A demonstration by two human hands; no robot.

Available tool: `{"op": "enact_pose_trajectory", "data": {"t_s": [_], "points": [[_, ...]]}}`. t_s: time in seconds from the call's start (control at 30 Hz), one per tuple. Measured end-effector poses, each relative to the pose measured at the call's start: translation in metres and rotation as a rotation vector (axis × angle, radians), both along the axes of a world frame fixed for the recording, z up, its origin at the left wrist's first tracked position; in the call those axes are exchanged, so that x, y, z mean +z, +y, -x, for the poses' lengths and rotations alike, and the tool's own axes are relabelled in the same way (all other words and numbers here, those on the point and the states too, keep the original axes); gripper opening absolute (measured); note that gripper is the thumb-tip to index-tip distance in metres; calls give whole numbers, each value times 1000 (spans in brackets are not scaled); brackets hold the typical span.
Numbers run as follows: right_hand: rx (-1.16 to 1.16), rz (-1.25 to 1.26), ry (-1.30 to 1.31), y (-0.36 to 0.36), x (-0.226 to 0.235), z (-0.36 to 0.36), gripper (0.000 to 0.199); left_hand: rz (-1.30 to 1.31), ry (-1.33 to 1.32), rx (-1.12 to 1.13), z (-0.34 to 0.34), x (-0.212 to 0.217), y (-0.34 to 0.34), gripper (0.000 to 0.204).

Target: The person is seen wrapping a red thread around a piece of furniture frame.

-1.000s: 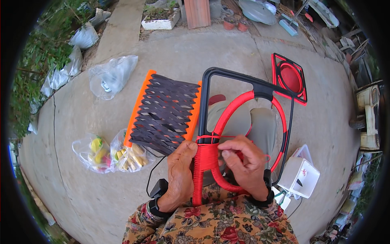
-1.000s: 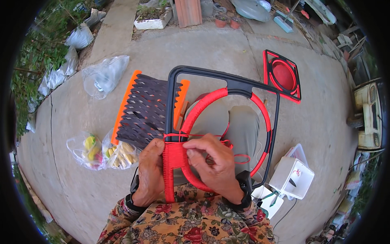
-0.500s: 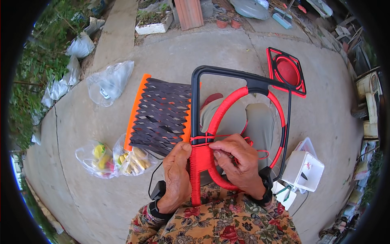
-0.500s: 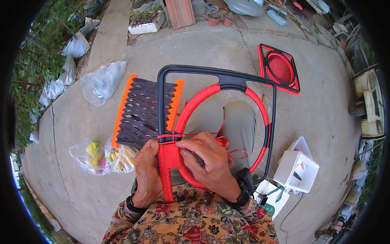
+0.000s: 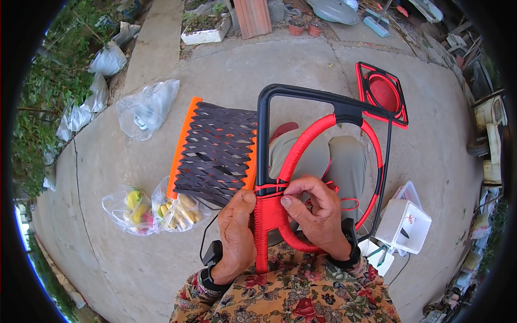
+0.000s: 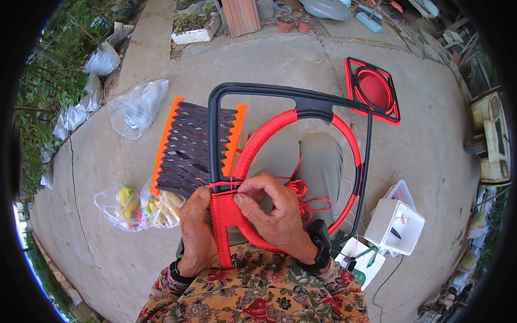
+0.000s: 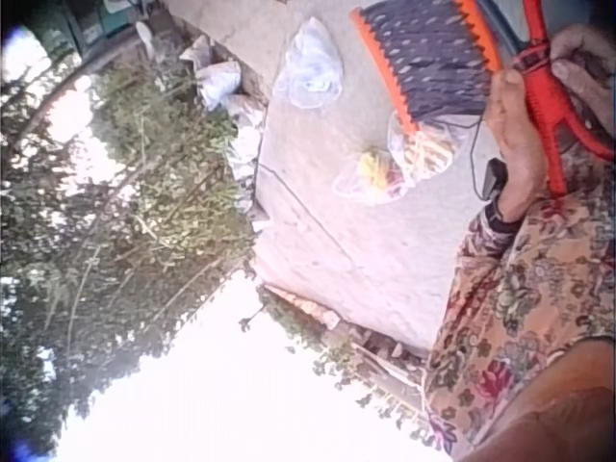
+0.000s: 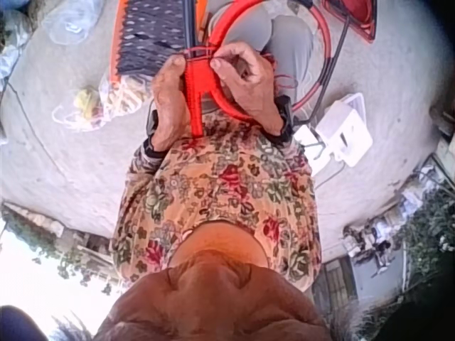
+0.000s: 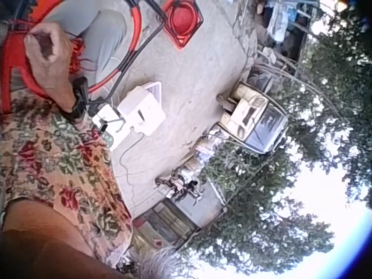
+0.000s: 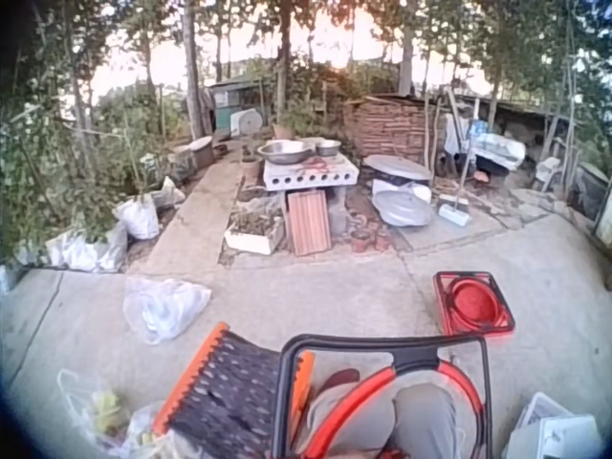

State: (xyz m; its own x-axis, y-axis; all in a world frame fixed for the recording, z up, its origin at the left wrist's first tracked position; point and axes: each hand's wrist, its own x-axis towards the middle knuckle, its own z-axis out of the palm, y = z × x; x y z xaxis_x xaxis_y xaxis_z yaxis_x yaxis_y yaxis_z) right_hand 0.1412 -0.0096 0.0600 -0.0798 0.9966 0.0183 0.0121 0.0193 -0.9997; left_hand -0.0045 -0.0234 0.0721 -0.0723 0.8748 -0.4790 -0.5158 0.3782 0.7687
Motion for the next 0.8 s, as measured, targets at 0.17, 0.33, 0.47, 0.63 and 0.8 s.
{"op": "enact_pose_trajectory", "data": {"t_s": [0.17,0.33,0.47,0.63,0.8], "points": [[-107,121,133,-9,-5,-5,14,24,-135,-91,5,-2,-3,35],[-162,30,-73,-7,-10,-27,21,-2,-198,-173,1,1,-1,52],[-262,-3,-168,-13,-12,-49,20,-6,-163,-215,0,4,1,51],[-27,-287,-597,-20,2,-74,22,-39,-177,-178,6,-2,4,40],[333,-505,-1024,-14,1,-60,33,-48,-224,-192,6,-15,6,37]]}}
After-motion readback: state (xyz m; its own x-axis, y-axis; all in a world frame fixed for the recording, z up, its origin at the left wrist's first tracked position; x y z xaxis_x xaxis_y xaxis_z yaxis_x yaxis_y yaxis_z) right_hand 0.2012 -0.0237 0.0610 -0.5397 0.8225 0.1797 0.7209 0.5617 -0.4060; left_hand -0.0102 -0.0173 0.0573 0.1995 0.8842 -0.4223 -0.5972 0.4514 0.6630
